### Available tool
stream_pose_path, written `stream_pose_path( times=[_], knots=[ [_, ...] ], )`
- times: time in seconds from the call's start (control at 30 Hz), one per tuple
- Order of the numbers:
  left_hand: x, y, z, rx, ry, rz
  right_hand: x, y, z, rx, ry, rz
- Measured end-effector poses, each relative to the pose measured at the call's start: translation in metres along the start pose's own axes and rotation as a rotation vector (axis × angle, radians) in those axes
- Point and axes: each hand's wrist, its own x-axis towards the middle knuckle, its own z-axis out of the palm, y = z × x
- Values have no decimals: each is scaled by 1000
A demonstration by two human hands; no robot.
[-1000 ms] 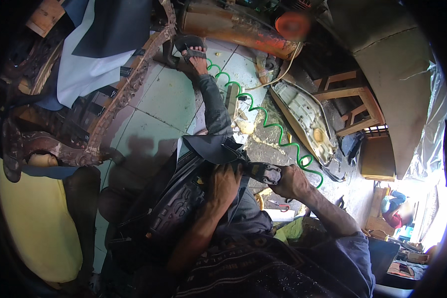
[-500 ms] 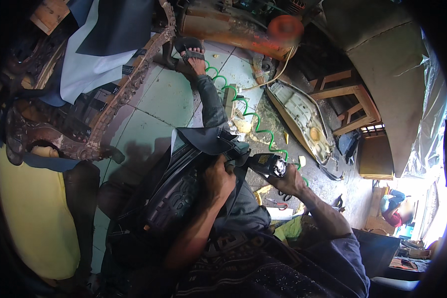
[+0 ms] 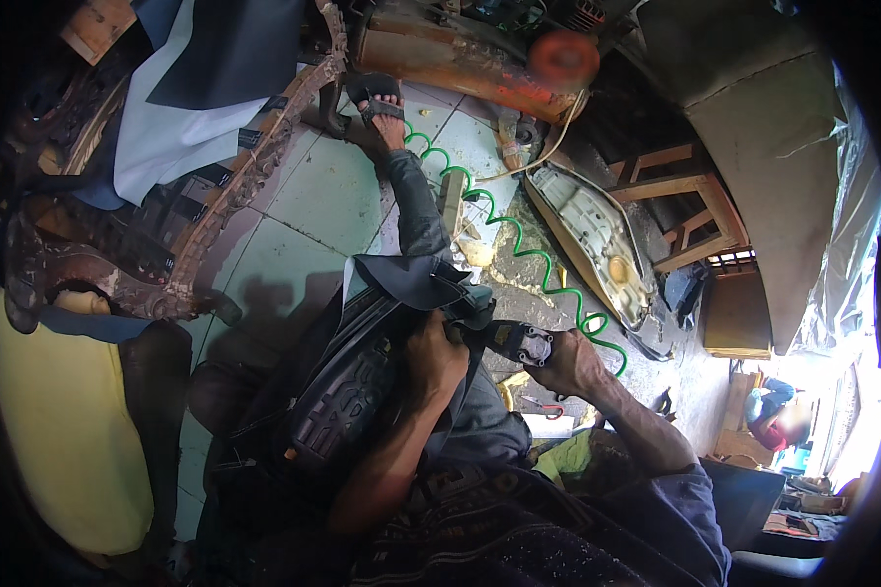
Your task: The person staples black upholstery fabric onto a seat cushion using a pneumatic staple gun. They repeatedly flip the cushion, pull the fabric taut, and drive staples along the edges and underside to secure the cover.
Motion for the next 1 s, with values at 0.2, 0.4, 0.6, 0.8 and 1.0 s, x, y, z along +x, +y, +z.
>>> stream_pose_path(
  times=[0.2, 0.4, 0.6, 0.8, 1.0],
  knots=[
    [2, -6, 6, 71, -68, -10, 17, -12, -6, -129, -158, 135],
    [3, -9, 10, 53, -42, 118, 6, 10, 4, 69, -56, 90],
    [8, -5, 7, -44, -49, 143, -1, 11, 9, 0, -121, 223],
    [8, -7, 8, -40, -104, 54, 9, -18, 6, -126, -137, 236],
    [12, -17, 14, 73, -119, 93, -3, -23, -4, -20, -93, 242]
  ],
)
